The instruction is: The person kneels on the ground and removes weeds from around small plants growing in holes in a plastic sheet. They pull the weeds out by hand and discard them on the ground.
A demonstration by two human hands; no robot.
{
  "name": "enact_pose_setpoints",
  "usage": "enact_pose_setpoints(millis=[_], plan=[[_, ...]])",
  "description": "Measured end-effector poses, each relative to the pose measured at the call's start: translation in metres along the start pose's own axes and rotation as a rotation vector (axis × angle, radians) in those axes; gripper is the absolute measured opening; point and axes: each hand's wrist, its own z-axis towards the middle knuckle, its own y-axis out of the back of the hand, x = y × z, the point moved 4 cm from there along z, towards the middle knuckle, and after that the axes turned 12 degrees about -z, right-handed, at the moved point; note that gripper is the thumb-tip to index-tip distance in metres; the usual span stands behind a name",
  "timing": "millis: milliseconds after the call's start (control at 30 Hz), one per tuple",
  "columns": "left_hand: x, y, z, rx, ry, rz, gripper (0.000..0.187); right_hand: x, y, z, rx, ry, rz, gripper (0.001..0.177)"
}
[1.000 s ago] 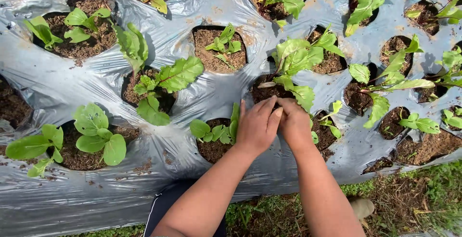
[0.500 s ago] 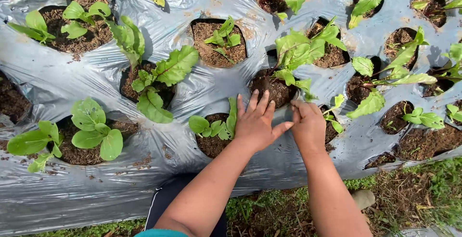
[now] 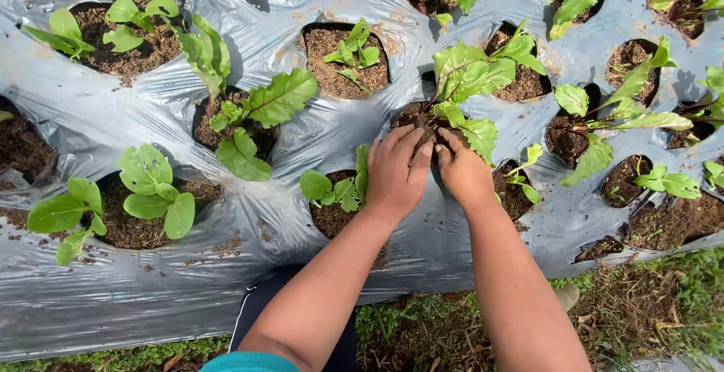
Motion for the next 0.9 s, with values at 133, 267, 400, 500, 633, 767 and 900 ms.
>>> enact_pose_setpoints(millis=[133,267,400,500,633,767,900], plan=[[-0.016,0.000,-0.009,-0.014,-0.091,0.115,0.050,0.010,0.018,-0.012,-0.127,0.043,-0.032,0.038],[-0.024,0.003,-0.007,0.135,-0.045,0.174,0.056,0.027,0.034,-0.023,-0.081,0.114,0.174,0.046],[-0.021,-0.003,-0.009,0.198,-0.010,0.257,0.060,0.015,0.022,-0.060,-0.378,0.292,0.126,0.032],[-0.013,-0.009,-0.017,0.272,0.006,0.271,0.071,-0.018,-0.005,-0.076,-0.554,0.302,0.157,0.019],[-0.021,-0.008,-0.015,0.386,0.114,0.324,0.073,-0.017,0.005,-0.054,-0.668,0.371,-0.002,0.033],[-0.023,0.004,-0.014,0.209,0.010,0.198,0.070,0.000,0.006,0.003,-0.410,0.336,-0.100,0.040],[-0.018,0.001,-0.012,0.229,0.029,0.185,0.069,0.014,0.018,0.017,0.048,0.024,-0.062,0.055]])
